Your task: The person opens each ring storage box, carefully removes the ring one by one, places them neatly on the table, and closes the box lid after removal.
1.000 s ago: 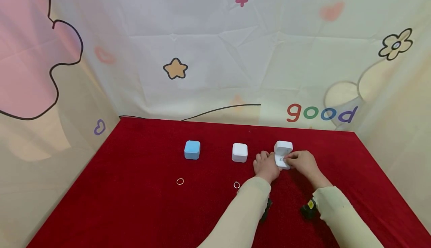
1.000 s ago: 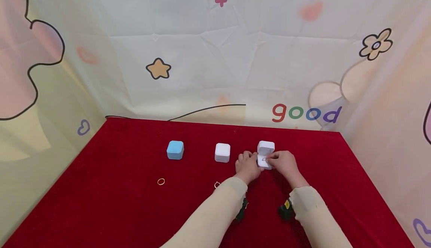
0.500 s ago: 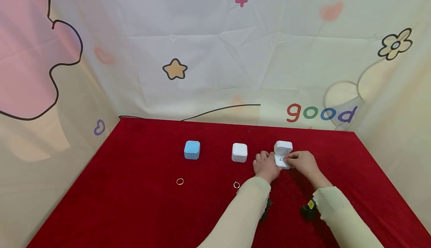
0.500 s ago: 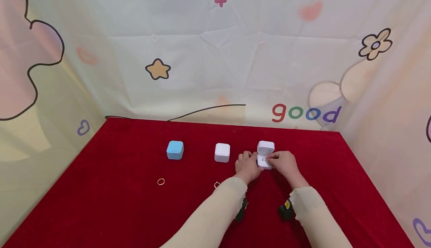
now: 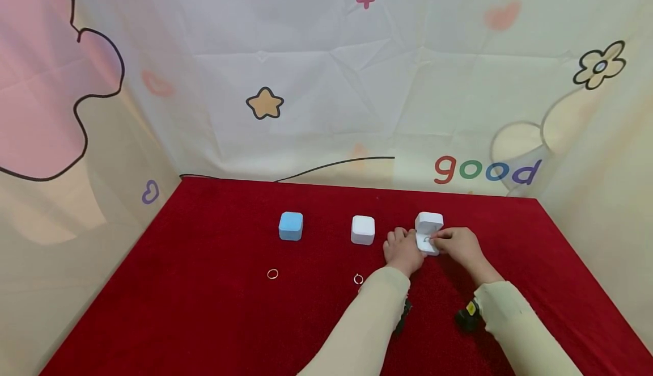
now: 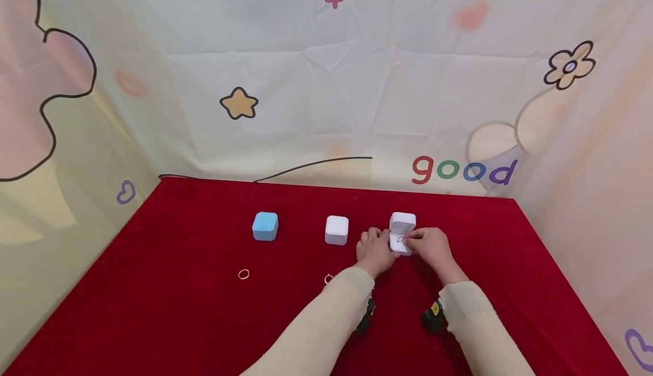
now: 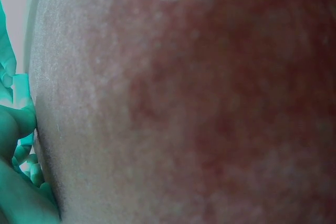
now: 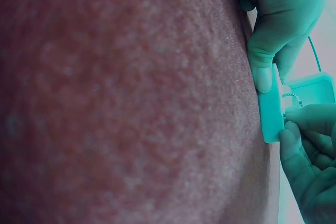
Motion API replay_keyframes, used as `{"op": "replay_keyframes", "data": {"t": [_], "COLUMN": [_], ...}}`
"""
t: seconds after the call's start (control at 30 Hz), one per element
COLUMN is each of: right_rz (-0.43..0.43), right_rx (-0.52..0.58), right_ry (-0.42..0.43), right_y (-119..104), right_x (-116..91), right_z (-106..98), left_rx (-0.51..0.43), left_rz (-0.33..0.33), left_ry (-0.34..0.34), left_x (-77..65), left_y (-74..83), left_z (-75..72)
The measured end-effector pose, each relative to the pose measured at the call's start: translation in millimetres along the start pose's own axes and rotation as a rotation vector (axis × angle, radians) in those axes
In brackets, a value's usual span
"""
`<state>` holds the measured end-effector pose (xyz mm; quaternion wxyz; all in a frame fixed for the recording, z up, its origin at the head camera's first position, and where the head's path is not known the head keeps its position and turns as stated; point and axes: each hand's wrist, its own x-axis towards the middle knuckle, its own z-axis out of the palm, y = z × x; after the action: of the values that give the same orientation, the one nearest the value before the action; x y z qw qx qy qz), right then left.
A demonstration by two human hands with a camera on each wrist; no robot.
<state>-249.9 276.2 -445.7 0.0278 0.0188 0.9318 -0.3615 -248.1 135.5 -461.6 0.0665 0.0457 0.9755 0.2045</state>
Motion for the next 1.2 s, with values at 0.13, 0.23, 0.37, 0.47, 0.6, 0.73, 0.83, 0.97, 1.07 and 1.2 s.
{"op": "replay_keyframes", "data": {"t": [0.13, 0.23, 0.37, 0.47, 0.6, 0.73, 0.83, 0.97, 1.07, 1.2], "right_rz": [0.009, 0.010, 0.005, 0.007, 0.009, 0.006, 0.000, -0.007, -0.001, 0.000], "right_rx": [0.008, 0.009, 0.003, 0.001, -0.001, -0.007, -0.004, 0.011, 0.025, 0.050], "right_ry": [-0.001, 0.000, -0.001, -0.002, -0.005, 0.000, 0.003, 0.007, 0.008, 0.005], "right_y": [0.8, 0.8, 1.2, 2.1, 1.9, 1.3, 1.6, 1.7, 1.8, 1.6], "right_x": [0.0, -0.2, 0.4, 0.9, 0.5, 0.2, 0.3, -0.2, -0.8, -1.4], "right_z": [0.0, 0.1, 0.0, 0.3, 0.2, 0.1, 0.2, -0.1, -0.3, -0.9], "left_rx": [0.000, 0.008, 0.018, 0.019, 0.015, 0.009, 0.012, 0.016, 0.008, 0.001], "left_rz": [0.000, -0.005, -0.010, -0.009, -0.011, -0.014, -0.012, -0.010, -0.007, -0.004], "left_ry": [-0.003, -0.002, 0.002, 0.005, 0.001, 0.003, 0.013, 0.032, 0.039, 0.028], "left_x": [-1.7, -3.0, -4.2, -3.4, -0.2, 3.6, 6.3, 9.6, 9.9, 7.3], "left_y": [0.4, 1.3, 2.1, 1.8, 1.4, 0.6, -0.2, -0.8, -1.2, -1.0], "left_z": [-1.2, -2.6, -4.6, -3.8, 0.0, 5.2, 8.5, 12.8, 13.8, 10.7]}}
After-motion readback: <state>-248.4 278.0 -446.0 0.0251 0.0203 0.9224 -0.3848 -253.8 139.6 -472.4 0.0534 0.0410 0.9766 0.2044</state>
